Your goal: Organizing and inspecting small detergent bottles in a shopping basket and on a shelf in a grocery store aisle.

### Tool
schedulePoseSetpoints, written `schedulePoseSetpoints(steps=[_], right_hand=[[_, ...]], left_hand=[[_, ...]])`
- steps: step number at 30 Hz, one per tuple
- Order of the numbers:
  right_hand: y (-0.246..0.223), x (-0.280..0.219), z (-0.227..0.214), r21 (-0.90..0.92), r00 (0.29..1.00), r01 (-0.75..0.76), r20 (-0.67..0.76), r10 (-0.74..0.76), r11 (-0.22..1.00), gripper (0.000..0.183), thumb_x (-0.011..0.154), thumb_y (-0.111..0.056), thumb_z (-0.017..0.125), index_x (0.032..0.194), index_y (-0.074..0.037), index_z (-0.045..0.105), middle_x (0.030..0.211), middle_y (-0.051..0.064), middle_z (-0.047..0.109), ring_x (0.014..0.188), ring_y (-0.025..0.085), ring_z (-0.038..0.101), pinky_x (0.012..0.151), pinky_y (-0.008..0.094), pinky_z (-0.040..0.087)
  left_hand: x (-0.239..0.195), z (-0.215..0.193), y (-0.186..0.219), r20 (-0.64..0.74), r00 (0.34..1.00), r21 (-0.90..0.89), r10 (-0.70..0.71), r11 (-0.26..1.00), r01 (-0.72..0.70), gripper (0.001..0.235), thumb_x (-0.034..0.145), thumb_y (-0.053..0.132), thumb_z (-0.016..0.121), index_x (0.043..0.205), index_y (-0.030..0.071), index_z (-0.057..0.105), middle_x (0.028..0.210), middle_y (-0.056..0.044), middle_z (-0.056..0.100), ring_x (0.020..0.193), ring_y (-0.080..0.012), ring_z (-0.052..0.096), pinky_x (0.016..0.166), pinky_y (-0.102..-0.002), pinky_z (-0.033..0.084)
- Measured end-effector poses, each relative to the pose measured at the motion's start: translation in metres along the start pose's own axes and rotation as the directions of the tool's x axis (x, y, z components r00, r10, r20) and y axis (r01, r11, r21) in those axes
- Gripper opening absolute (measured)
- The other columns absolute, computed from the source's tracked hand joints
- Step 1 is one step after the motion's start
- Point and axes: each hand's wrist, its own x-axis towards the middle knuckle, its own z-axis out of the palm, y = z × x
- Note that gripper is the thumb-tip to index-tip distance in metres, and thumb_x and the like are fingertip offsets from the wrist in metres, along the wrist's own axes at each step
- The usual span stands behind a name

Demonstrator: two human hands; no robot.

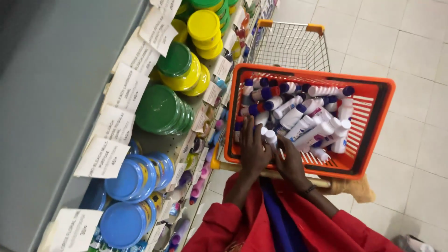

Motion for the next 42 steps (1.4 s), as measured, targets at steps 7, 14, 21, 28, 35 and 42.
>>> schedulePoseSetpoints(steps=[7, 14, 21, 28, 35, 42], right_hand=[[-0.002, 0.006, 0.003, -0.003, 0.999, -0.036, -0.012, 0.036, 0.999, 0.06, 0.096, -0.008, 0.081, 0.153, -0.011, 0.063, 0.124, 0.022, 0.078, 0.116, 0.046, 0.08, 0.094, 0.06, 0.068], [-0.017, 0.013, -0.012, 0.026, 1.0, 0.025, -0.001, -0.025, 0.999, 0.058, 0.098, -0.007, 0.079, 0.153, -0.004, 0.06, 0.12, 0.027, 0.074, 0.114, 0.056, 0.077, 0.093, 0.064, 0.066], [-0.017, 0.046, -0.02, 0.115, 0.998, 0.019, 0.056, -0.025, 0.993, 0.064, 0.098, -0.008, 0.077, 0.158, -0.004, 0.054, 0.126, 0.026, 0.071, 0.121, 0.055, 0.075, 0.097, 0.064, 0.065], [-0.002, 0.086, -0.01, 0.084, 0.997, 0.064, 0.044, -0.068, 0.994, 0.066, 0.097, -0.012, 0.077, 0.159, -0.007, 0.055, 0.13, 0.023, 0.069, 0.122, 0.052, 0.073, 0.099, 0.062, 0.064], [0.022, 0.121, -0.002, 0.038, 0.999, 0.036, -0.023, -0.035, 0.999, 0.065, 0.099, -0.011, 0.075, 0.161, -0.007, 0.054, 0.133, 0.024, 0.068, 0.121, 0.052, 0.073, 0.099, 0.062, 0.063], [0.027, 0.167, -0.018, 0.049, 0.992, 0.122, -0.021, -0.121, 0.991, 0.063, 0.1, -0.004, 0.073, 0.16, 0.001, 0.052, 0.132, 0.031, 0.067, 0.117, 0.061, 0.072, 0.096, 0.068, 0.064]], left_hand=[[-0.002, 0.01, -0.006, 0.066, 0.998, -0.016, -0.004, 1.0, 0.005, 0.071, 0.076, 0.013, 0.066, 0.147, 0.007, 0.068, 0.169, -0.025, 0.058, 0.163, -0.0515, 0.048, 0.128, -0.061, 0.043], [0.007, 0.013, -0.004, 0.138, 0.99, 0.022, 0.018, 1.0, -0.021, 0.068, 0.076, 0.012, 0.068, 0.144, 0.004, 0.069, 0.146, -0.023, 0.074, 0.163, -0.0546, 0.047, 0.129, -0.064, 0.041], [0.045, 0.019, -0.011, 0.204, 0.978, 0.032, 0.029, 0.999, -0.037, 0.068, 0.078, 0.01, 0.069, 0.146, 0.005, 0.068, 0.148, -0.021, 0.076, 0.165, -0.0533, 0.044, 0.13, -0.065, 0.04], [0.088, 0.036, -0.029, 0.225, 0.974, -0.014, 0.027, 1.0, -0.025, 0.072, 0.075, 0.007, 0.069, 0.147, 0.007, 0.068, 0.149, -0.018, 0.076, 0.164, -0.0527, 0.045, 0.131, -0.064, 0.04], [0.129, 0.061, -0.03, 0.245, 0.969, -0.015, 0.024, 1.0, -0.021, 0.074, 0.076, 0.009, 0.069, 0.149, 0.01, 0.066, 0.151, -0.017, 0.074, 0.165, -0.051, 0.047, 0.133, -0.062, 0.039], [0.161, 0.094, -0.036, 0.228, 0.973, 0.019, 0.025, 0.999, -0.03, 0.077, 0.075, 0.008, 0.07, 0.152, 0.01, 0.064, 0.153, -0.018, 0.074, 0.166, -0.051, 0.046, 0.134, -0.062, 0.039]])
